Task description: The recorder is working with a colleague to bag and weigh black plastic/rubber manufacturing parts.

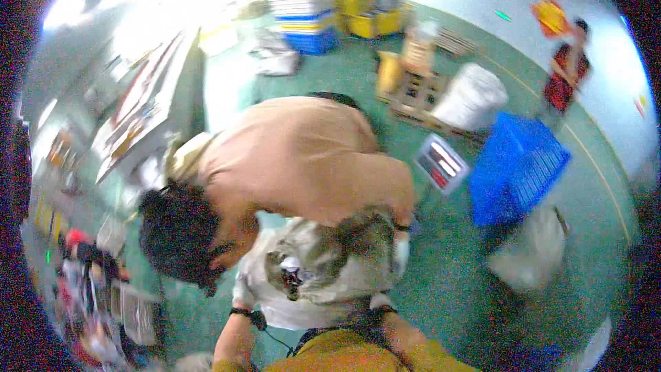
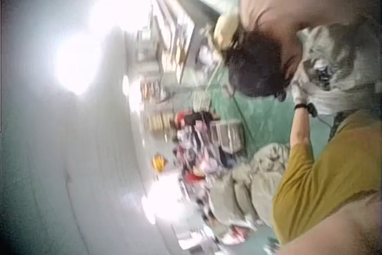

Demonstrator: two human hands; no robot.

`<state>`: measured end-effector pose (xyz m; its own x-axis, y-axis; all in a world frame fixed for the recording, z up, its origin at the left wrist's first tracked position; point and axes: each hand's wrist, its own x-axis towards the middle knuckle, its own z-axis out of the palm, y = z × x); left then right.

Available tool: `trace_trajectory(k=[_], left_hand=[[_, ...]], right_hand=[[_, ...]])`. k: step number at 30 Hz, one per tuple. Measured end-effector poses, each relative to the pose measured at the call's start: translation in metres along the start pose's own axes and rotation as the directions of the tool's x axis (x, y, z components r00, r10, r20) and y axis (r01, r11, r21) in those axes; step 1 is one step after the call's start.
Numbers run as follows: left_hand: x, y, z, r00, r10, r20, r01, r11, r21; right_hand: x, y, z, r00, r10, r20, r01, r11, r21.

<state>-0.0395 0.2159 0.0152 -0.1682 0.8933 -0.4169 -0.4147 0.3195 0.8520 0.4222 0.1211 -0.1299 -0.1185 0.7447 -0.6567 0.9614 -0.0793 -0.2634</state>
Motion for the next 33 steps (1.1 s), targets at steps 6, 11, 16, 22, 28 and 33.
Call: trace_trajectory(k=[6,11,16,22,28,33], left_hand=[[0.02,0.018,0.003,0.957,-0.258,-0.135,0.249,0.965,-0.078],[0.0,0.021,0.014,0.943,-0.304,-0.137,0.294,0.952,-0.088],[0.002,0.014,0.015,0.956,-0.287,-0.067,0.277,0.953,-0.123],[0.0,0.012,0.035,0.938,-0.339,-0.079,0.326,0.935,-0.142],[0.015,-0.008,-0.015,0.935,-0.287,0.211,0.328,0.924,-0.197],[-0.015,0.009,0.083,0.968,-0.25,0.034,0.251,0.943,-0.219]], right_hand=[[-0.009,-0.006,0.024,0.926,0.315,-0.209,-0.229,0.908,0.351],[-0.084,-0.049,-0.086,0.948,0.306,0.083,-0.317,0.914,0.254],[-0.081,-0.037,-0.078,0.929,0.362,0.081,-0.369,0.88,0.3],[-0.084,-0.021,-0.07,0.848,0.525,0.073,-0.515,0.784,0.347],[-0.083,-0.024,-0.051,0.889,0.458,-0.022,-0.375,0.752,0.542],[-0.1,-0.008,-0.05,0.924,0.381,0.035,-0.36,0.836,0.414]])
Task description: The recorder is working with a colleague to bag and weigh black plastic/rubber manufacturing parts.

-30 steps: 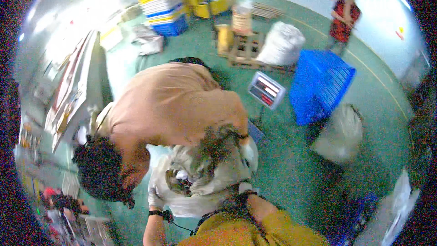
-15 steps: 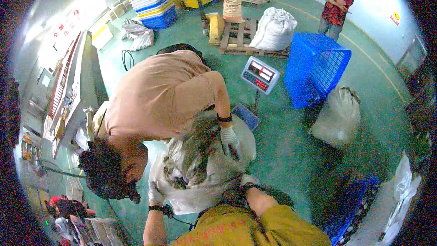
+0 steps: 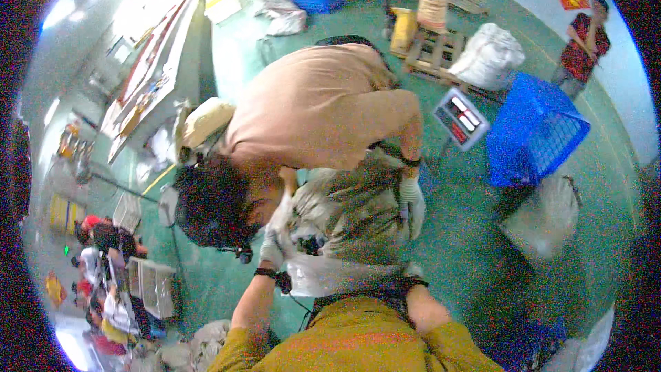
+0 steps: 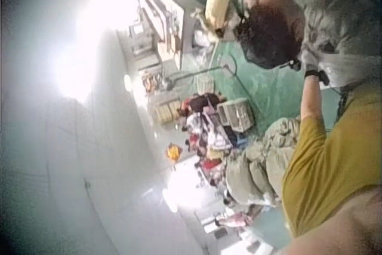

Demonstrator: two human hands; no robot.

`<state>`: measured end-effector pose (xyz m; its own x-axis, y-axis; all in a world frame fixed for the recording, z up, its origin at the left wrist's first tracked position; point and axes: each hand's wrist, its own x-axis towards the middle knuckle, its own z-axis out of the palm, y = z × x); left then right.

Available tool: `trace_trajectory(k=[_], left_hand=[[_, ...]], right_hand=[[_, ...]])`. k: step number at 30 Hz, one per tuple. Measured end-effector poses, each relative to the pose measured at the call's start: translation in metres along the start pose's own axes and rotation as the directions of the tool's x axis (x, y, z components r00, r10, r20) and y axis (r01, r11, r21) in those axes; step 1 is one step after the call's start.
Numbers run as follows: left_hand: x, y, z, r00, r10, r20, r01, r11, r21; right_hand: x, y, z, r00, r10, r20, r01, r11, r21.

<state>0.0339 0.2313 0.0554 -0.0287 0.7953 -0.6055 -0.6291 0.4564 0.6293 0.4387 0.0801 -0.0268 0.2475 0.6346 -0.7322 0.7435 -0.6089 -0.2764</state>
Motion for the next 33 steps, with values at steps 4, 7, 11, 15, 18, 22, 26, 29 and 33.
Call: trace_trajectory(k=[4,7,11,15,18,22,26,29,33], left_hand=[[-0.025,0.01,0.014,0.995,0.1,-0.006,-0.1,0.994,0.045],[-0.006,0.007,0.022,0.999,0.038,-0.009,-0.038,0.998,-0.04],[-0.001,0.005,0.011,0.985,-0.022,-0.172,0.018,0.999,-0.027],[0.014,-0.002,-0.007,0.998,-0.032,-0.057,0.027,0.996,-0.089],[0.025,-0.01,-0.037,0.979,0.114,-0.17,-0.128,0.989,-0.074],[0.032,-0.007,0.004,0.985,0.159,-0.069,-0.159,0.987,0.002],[0.014,-0.01,-0.057,0.975,0.177,-0.133,-0.183,0.983,-0.035],[0.079,-0.024,-0.028,0.964,0.266,0.002,-0.266,0.963,0.037],[0.016,-0.01,-0.077,0.962,0.262,-0.08,-0.188,0.844,0.502]], right_hand=[[0.047,0.029,0.017,0.992,-0.048,-0.114,0.057,0.996,0.069],[0.106,0.082,0.041,0.991,-0.117,-0.063,0.126,0.978,0.167],[0.037,0.029,-0.016,0.96,-0.28,-0.027,0.259,0.918,-0.3],[0.022,0.022,-0.014,0.684,-0.705,-0.189,0.51,0.647,-0.567],[0.005,0.005,-0.02,0.985,-0.142,-0.101,0.154,0.981,0.12],[0.08,0.066,0.036,0.804,-0.511,-0.304,0.594,0.697,0.402],[0.019,-0.019,-0.016,0.965,0.071,0.252,-0.2,0.82,0.536],[0.077,0.069,0.015,0.998,-0.036,0.054,-0.028,0.519,0.855],[-0.043,-0.037,-0.043,0.996,0.016,0.09,-0.085,0.524,0.847]])
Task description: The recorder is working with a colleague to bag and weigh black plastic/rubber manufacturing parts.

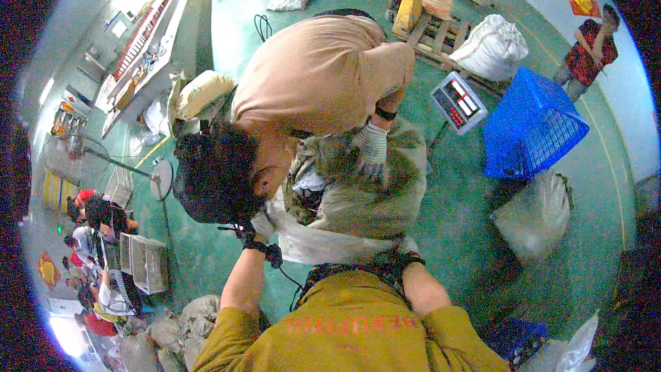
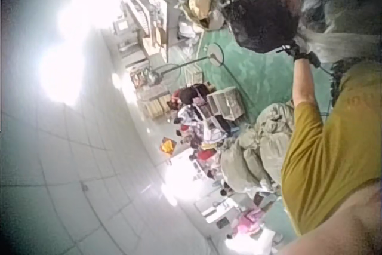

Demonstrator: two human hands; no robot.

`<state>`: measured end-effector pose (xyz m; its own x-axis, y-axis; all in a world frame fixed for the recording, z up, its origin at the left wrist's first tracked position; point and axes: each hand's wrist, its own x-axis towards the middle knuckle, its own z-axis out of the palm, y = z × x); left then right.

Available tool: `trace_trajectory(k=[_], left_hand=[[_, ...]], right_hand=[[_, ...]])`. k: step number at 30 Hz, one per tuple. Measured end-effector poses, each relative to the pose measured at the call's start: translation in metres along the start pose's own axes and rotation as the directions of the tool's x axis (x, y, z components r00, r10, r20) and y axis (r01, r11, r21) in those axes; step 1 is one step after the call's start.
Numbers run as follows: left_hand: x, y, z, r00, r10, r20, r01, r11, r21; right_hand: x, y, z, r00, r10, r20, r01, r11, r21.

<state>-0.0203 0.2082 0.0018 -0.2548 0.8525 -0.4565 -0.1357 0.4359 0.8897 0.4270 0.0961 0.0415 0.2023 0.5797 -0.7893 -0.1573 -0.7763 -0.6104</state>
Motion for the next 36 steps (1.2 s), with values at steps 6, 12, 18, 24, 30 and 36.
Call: trace_trajectory(k=[6,12,18,24,30,36], left_hand=[[-0.014,0.026,0.041,0.972,-0.229,0.053,0.221,0.812,-0.54],[-0.031,0.028,0.01,0.996,-0.079,0.043,0.09,0.86,-0.503],[-0.029,0.037,0.027,0.989,-0.141,-0.048,0.126,0.966,-0.226],[-0.075,0.092,0.064,0.95,0.312,-0.012,-0.265,0.824,0.5],[-0.113,0.133,0.073,0.939,0.126,-0.321,0.035,0.891,0.452],[-0.086,0.074,0.09,0.843,0.488,-0.225,-0.387,0.841,0.378]], right_hand=[[0.143,0.125,-0.051,0.988,-0.149,0.032,0.142,0.824,-0.549],[0.08,0.063,-0.001,0.971,0.234,0.059,-0.228,0.969,-0.091],[0.087,0.07,-0.022,0.979,-0.127,0.159,0.202,0.678,-0.707],[0.059,0.041,-0.044,0.948,-0.26,0.183,0.289,0.459,-0.84],[0.077,-0.031,-0.004,0.878,-0.369,0.304,0.392,0.191,-0.9],[0.08,-0.065,0.039,0.837,-0.352,0.42,0.445,-0.01,-0.895]])
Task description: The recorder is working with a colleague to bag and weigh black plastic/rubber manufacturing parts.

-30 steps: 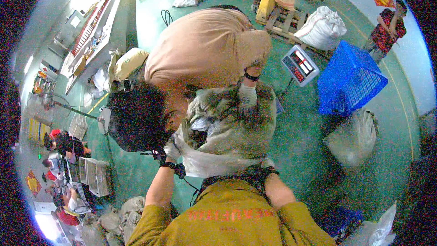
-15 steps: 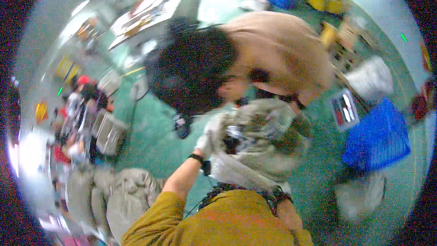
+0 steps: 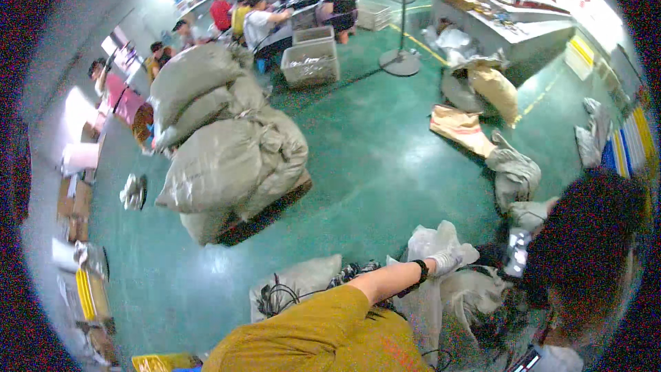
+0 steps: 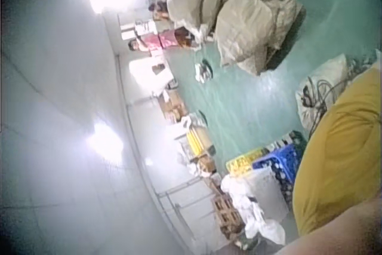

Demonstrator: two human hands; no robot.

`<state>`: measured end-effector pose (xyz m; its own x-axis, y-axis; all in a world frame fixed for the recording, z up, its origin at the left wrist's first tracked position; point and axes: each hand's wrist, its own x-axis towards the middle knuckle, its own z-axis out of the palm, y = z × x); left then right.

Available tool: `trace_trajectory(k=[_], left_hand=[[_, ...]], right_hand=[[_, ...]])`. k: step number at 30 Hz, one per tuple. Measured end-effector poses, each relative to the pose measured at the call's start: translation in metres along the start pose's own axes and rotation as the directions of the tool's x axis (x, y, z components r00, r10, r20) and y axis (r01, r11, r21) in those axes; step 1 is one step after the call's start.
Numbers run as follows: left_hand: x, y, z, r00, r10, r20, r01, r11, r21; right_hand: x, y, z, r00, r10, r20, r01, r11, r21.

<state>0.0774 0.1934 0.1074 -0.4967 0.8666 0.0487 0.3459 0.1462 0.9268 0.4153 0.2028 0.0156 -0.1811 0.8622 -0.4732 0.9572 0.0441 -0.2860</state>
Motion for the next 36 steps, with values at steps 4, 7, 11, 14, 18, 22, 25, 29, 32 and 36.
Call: trace_trajectory(k=[4,7,11,14,18,22,25,29,32,36], left_hand=[[-0.009,-0.008,-0.009,0.999,0.03,0.024,-0.028,0.997,-0.075],[-0.011,-0.01,-0.015,0.997,-0.068,0.039,0.072,0.989,-0.126],[-0.013,-0.019,-0.019,0.979,-0.195,0.059,0.203,0.961,-0.188],[-0.012,-0.024,-0.019,0.962,-0.26,0.089,0.274,0.933,-0.234],[-0.011,-0.027,-0.017,0.94,-0.316,0.129,0.34,0.897,-0.282],[-0.01,-0.027,-0.017,0.925,-0.347,0.153,0.378,0.87,-0.316],[-0.006,-0.023,-0.017,0.92,-0.354,0.166,0.391,0.855,-0.341],[-0.005,-0.019,-0.016,0.915,-0.362,0.178,0.403,0.839,-0.365],[-0.007,-0.021,-0.016,0.908,-0.374,0.189,0.419,0.823,-0.384],[-0.01,-0.032,-0.013,0.886,-0.415,0.207,0.464,0.779,-0.423]], right_hand=[[0.017,-0.013,-0.003,0.997,-0.057,0.047,0.061,0.996,-0.07],[0.02,-0.016,-0.004,0.996,-0.07,0.057,0.075,0.992,-0.097],[0.021,-0.015,-0.007,0.994,-0.081,0.068,0.089,0.988,-0.123],[0.02,-0.014,-0.007,0.994,-0.08,0.076,0.089,0.988,-0.127],[0.02,-0.012,-0.01,0.994,-0.074,0.079,0.084,0.988,-0.129],[0.021,-0.013,-0.011,0.995,-0.064,0.075,0.073,0.989,-0.126],[0.023,-0.014,-0.01,0.995,-0.06,0.078,0.07,0.989,-0.127],[0.027,-0.016,-0.011,0.995,-0.066,0.078,0.075,0.989,-0.128],[0.029,-0.017,-0.012,0.995,-0.071,0.076,0.081,0.988,-0.135],[0.035,-0.022,-0.012,0.993,-0.084,0.082,0.095,0.985,-0.144]])
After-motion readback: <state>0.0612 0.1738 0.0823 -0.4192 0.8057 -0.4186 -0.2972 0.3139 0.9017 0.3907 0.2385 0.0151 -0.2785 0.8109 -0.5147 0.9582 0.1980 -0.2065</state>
